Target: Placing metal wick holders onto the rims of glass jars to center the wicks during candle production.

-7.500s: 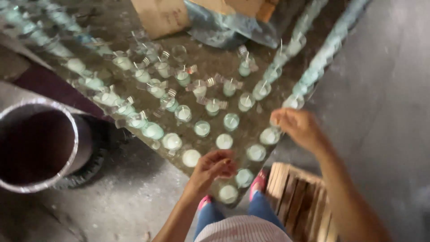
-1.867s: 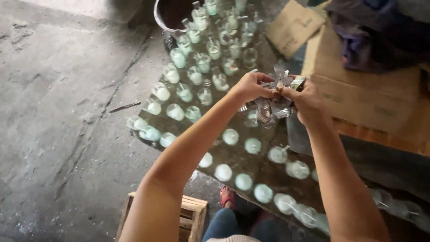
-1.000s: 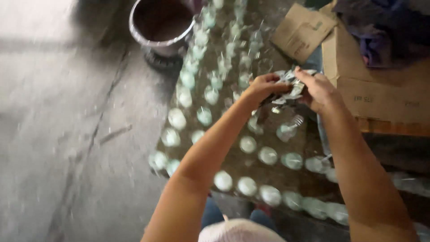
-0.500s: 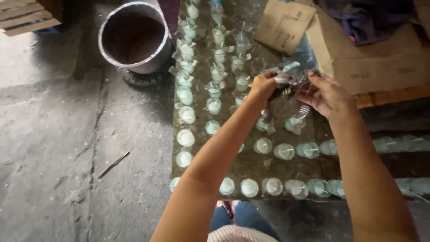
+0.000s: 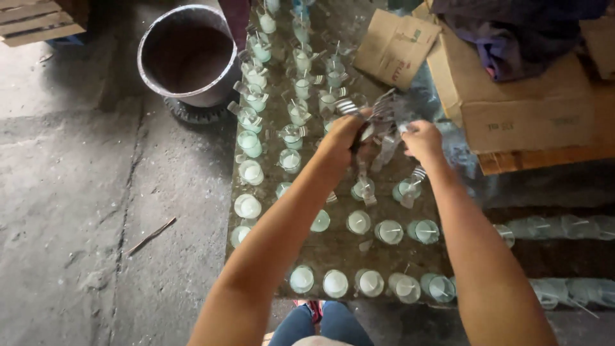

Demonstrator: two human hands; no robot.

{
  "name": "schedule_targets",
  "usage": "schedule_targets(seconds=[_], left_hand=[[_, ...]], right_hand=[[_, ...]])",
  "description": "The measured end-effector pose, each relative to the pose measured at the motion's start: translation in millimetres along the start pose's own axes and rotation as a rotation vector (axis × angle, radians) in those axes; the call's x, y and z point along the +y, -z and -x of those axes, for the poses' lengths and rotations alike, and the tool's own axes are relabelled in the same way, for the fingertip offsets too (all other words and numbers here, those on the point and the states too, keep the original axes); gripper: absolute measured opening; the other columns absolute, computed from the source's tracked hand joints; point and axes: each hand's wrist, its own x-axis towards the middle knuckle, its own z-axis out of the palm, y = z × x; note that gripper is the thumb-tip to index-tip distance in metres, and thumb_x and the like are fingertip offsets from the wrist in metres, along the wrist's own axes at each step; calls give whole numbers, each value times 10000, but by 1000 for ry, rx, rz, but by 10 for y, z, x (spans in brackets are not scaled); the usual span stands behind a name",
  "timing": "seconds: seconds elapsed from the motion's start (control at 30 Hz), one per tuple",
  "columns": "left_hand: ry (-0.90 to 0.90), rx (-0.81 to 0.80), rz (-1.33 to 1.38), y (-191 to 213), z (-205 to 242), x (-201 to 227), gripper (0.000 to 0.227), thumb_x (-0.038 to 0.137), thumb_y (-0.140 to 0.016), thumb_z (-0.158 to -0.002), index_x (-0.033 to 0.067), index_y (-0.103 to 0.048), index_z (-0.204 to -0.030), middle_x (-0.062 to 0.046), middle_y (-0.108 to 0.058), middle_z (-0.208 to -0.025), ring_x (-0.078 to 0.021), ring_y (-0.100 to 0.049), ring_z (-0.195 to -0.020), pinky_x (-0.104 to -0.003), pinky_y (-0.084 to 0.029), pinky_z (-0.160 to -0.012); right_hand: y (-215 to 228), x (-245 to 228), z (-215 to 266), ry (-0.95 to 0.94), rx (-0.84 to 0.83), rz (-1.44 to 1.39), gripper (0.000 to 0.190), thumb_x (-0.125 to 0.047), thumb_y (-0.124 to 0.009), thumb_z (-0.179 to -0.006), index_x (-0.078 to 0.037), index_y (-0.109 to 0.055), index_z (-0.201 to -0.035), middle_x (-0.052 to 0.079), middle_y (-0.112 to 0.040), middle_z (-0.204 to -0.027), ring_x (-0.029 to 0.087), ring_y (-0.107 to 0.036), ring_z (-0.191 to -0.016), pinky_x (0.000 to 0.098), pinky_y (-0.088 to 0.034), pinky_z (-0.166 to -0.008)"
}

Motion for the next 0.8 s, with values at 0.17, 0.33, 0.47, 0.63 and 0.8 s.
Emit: schedule_targets(seconds=[0.17,0.33,0.47,0.63,0.8], left_hand=[[-65,-89,76,443,632,400,167,143,-734,-840,3,-675,-910,-112,-444,-629,-201,-442,-452,-329,-357,-337],[-11,25,-19,750,681,324,228,143,-674,-886,-36,-703,-1024,-168,-472,-736,-219,-483,-513,-338,-399,-364],[42,130,-107,594,549,255,292,154,-740,-797,48,-769,-1067,-151,-631,-991,-299,-585,-870,-542,-564,-664],[22,-4,-211,420,418,253,337,179,-684,-764,111,-764,-1085,-26,-627,-852,-166,-523,-776,-335,-520,-606],[-79,-21,-303,165,599,339,294,32,-594,-687,44,-724,-950,-98,-458,-532,-195,-413,-415,-334,-381,-392]], right_hand=[[-178,-25,-388,462,19,607,299,-105,-594,-940,-83,-766,-1184,174,-757,-1083,370,-712,-1069,492,-601,-907],[-312,-55,-546,559,-62,906,304,-131,-650,-915,-196,-795,-1174,91,-774,-1016,283,-751,-1009,422,-638,-820],[-196,-589,-170,531,-57,596,250,-172,-611,-968,-194,-789,-1142,91,-769,-1010,316,-729,-1010,469,-605,-852],[424,-2146,1282,585,5,-131,219,-131,-537,-1089,-13,-703,-1171,171,-741,-1020,214,-703,-923,312,-589,-688],[542,-2862,1793,521,-375,439,546,-303,-670,-938,-34,-601,-1408,236,-711,-1223,394,-617,-1244,561,-482,-1055]])
